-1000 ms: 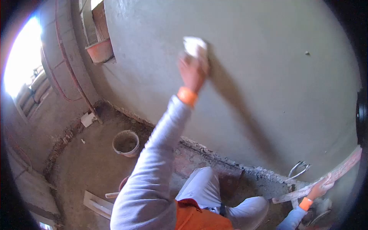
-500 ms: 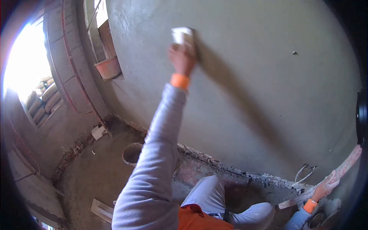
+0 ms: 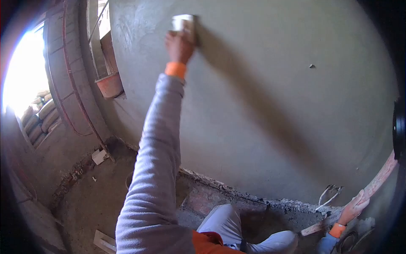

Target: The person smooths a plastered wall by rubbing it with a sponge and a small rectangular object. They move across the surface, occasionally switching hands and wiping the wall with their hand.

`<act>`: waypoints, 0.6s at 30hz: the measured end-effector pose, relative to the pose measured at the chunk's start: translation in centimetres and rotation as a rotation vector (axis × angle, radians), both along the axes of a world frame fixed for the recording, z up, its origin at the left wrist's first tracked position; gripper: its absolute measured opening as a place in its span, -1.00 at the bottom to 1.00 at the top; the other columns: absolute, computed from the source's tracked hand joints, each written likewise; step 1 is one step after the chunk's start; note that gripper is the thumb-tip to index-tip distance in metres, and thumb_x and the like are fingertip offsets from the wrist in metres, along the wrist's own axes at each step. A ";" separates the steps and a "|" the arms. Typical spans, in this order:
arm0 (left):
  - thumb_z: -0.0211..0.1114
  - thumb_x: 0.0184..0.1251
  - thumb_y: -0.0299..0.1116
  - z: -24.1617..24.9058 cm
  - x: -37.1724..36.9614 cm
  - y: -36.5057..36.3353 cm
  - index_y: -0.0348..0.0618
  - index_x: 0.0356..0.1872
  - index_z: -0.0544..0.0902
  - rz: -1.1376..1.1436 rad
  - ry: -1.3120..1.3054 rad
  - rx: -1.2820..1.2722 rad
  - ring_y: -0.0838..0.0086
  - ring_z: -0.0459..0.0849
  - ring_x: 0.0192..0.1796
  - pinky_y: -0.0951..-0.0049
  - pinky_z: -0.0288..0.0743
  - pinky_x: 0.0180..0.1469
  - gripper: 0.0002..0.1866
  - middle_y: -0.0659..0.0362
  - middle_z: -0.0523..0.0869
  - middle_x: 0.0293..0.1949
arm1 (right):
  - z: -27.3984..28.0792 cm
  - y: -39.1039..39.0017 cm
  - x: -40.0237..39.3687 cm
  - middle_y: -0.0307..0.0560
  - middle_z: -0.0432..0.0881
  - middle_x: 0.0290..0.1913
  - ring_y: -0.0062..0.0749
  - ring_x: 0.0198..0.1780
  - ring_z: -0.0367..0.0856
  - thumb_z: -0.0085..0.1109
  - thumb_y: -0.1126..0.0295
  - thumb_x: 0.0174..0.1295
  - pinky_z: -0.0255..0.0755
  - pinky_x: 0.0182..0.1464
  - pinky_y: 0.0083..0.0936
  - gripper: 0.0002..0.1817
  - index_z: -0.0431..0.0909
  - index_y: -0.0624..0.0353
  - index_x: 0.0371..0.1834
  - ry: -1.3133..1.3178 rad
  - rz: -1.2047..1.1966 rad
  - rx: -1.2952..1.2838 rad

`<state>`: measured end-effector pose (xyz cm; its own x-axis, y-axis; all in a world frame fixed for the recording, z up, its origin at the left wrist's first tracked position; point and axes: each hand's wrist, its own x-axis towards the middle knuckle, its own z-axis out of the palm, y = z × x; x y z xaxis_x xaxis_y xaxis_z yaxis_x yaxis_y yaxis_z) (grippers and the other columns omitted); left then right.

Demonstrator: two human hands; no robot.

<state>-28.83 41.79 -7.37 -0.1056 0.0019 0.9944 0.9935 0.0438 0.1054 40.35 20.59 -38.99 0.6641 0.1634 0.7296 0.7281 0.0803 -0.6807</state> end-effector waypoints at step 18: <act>0.00 0.40 -0.20 3.7 0.7 0.0 0.30 0.43 0.31 0.060 0.335 -0.053 -0.11 0.45 0.09 -0.04 0.37 0.08 -0.45 -0.23 0.51 -0.01 | 0.7 -0.2 -1.1 0.20 0.61 -0.13 -0.14 -0.23 0.62 0.04 0.11 0.44 0.51 -0.22 -0.30 -0.53 0.39 0.33 0.13 0.053 -0.018 -0.008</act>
